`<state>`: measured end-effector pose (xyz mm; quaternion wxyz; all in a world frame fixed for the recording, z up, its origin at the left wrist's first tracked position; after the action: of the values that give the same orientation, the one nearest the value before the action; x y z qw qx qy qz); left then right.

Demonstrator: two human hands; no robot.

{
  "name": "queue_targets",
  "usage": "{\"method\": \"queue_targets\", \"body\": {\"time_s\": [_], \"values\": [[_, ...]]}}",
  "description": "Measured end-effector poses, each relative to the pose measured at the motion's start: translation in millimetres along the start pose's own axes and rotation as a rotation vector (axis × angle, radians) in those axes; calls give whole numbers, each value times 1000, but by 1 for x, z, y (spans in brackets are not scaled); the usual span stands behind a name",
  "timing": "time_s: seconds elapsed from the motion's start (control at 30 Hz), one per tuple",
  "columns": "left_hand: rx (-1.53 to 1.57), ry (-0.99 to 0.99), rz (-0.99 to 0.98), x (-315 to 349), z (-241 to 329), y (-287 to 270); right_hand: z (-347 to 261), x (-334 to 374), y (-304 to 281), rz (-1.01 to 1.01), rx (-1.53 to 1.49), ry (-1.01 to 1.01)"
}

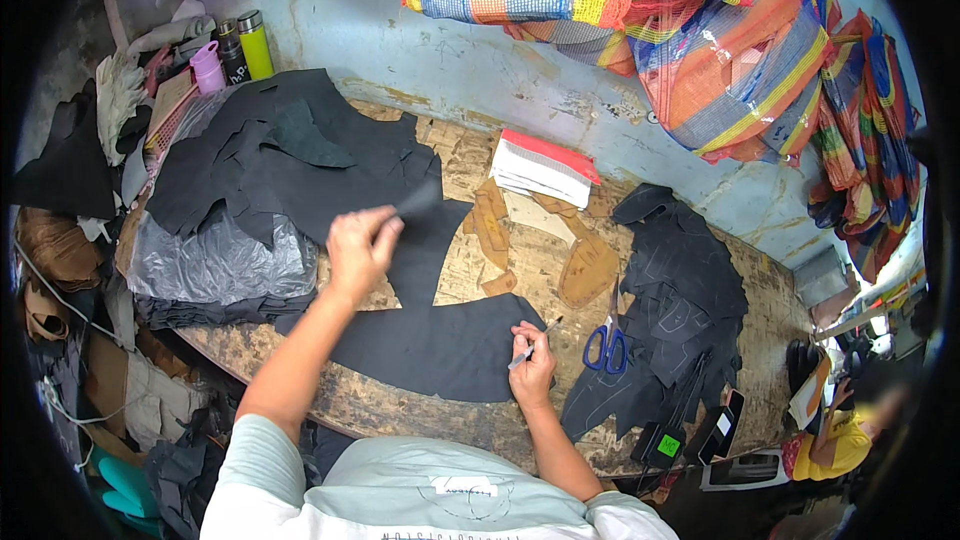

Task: The person places cardboard templates on black fabric pieces and traces their outlines with a white marker. They handle multiple templates and fabric pieces, repositioning them as needed, and leave the marked fabric on the work surface.

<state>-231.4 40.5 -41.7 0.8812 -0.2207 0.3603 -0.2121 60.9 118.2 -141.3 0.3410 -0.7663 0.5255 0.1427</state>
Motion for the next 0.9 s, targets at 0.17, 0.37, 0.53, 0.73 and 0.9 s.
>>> {"method": "queue_targets", "body": {"time_s": [0.17, 0.37, 0.53, 0.73, 0.9], "values": [[-45, -37, -870, 132, 70, 26, 11, 8, -12, 82, -14, 318], [-410, -272, -467, 106, 7, 38, -21, -2, -18, -199, -65, 144], [-379, -390, -498, 72, -20, 30, -28, -14, -29, -398, 162, 403], [171, -406, -477, 40, -4, -13, -48, -64, -66, -144, -14, 257], [713, -513, -548, 11, 21, -73, -97, -110, -90, -79, -575, 155]]}}
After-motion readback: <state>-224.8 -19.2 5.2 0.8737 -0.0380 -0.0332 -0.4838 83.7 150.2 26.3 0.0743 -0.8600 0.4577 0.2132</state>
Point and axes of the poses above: each hand's wrist, its own x-axis away from the middle knuckle, its own y-axis out of the palm, z = x × y, the point moved 4 cm from there along -x, towards the middle knuckle, and after that the axes turned 12 degrees about -y, right-handed, at the moved point
